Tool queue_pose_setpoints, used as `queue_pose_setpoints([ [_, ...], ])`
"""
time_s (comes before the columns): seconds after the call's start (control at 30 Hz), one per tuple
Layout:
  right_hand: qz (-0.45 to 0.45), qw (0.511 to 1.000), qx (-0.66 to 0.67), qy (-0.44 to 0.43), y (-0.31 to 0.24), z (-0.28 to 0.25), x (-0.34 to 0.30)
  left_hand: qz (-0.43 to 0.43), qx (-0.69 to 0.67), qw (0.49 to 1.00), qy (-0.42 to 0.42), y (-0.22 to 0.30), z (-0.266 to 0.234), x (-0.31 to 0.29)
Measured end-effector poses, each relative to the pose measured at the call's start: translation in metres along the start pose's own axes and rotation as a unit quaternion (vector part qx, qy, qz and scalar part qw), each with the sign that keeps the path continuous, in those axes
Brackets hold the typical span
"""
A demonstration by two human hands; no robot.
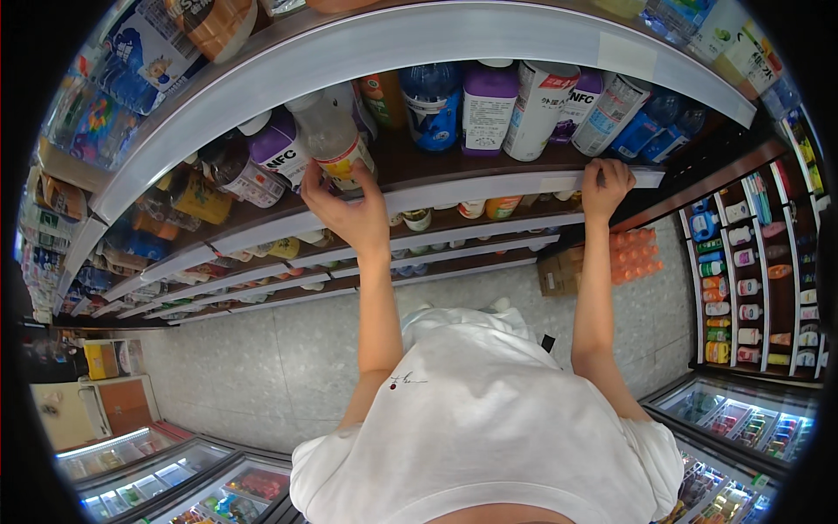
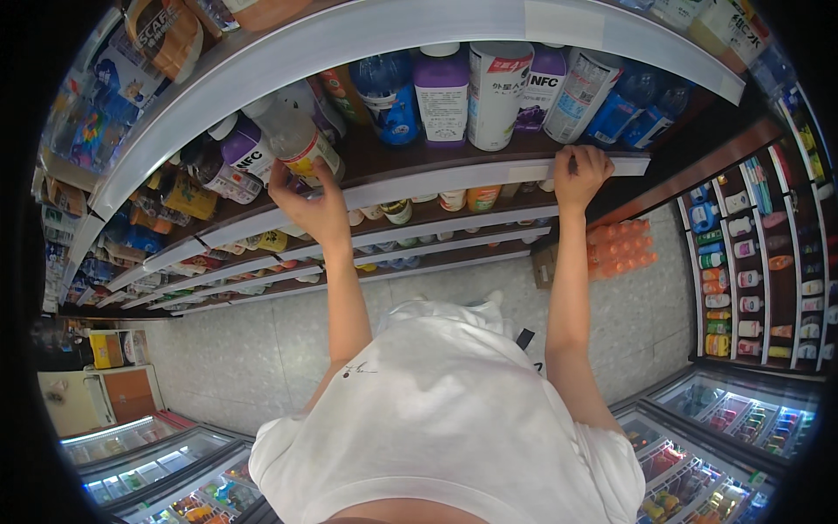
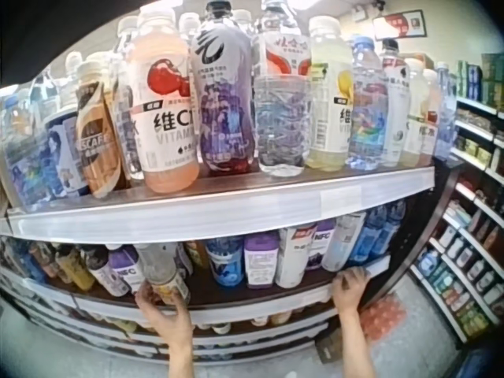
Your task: Organize and rearrange various bottled and canned drinks on supermarket shelves.
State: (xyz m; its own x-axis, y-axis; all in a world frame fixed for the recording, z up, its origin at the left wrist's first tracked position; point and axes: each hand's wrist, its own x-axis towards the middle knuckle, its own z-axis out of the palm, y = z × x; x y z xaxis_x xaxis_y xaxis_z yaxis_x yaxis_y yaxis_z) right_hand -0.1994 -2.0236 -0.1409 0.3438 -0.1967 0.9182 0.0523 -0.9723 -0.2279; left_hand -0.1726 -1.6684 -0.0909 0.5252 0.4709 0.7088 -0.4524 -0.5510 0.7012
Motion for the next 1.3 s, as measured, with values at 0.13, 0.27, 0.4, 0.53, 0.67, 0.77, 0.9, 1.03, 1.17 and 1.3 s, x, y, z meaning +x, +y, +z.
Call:
queue_pose_setpoints([
  [0.13,-0.008,1.0,-0.008,0.001,0.003,0.001,-0.001,0.006,-0.002,1.0,0.001,0.006,0.004,0.001],
  [0.27,-0.009,1.0,-0.011,-0.003,0.002,0.0,-0.001,-0.016,-0.063,0.996,-0.052,0.006,0.01,0.0],
  [0.4,-0.006,1.0,-0.024,-0.006,0.002,0.0,-0.002,-0.02,-0.104,0.987,-0.123,0.01,0.022,-0.005],
  [0.53,-0.002,1.0,-0.03,-0.007,0.002,-0.001,-0.003,-0.001,-0.052,0.987,-0.151,0.005,0.023,-0.001],
  [0.67,0.005,1.0,-0.021,-0.009,-0.001,-0.002,-0.001,0.034,-0.036,0.99,-0.132,0.004,0.027,0.002],
  [0.77,0.01,1.0,-0.01,-0.009,-0.001,-0.003,-0.001,0.04,-0.03,0.992,-0.119,0.004,0.03,0.001],
  [0.9,0.016,1.0,-0.018,-0.008,-0.002,-0.004,-0.001,0.025,-0.013,0.992,-0.127,0.008,0.032,0.007],
  [1.03,0.02,1.0,-0.016,-0.006,-0.003,-0.004,-0.001,0.02,0.002,0.991,-0.135,0.003,0.033,0.007],
  [1.17,0.02,1.0,-0.014,-0.013,-0.002,-0.004,0.0,0.02,-0.016,0.991,-0.131,-0.002,0.033,0.004],
  [1.3,0.022,1.0,-0.01,-0.012,-0.001,-0.004,-0.001,0.007,-0.031,0.989,-0.142,0.0,0.032,0.003],
])
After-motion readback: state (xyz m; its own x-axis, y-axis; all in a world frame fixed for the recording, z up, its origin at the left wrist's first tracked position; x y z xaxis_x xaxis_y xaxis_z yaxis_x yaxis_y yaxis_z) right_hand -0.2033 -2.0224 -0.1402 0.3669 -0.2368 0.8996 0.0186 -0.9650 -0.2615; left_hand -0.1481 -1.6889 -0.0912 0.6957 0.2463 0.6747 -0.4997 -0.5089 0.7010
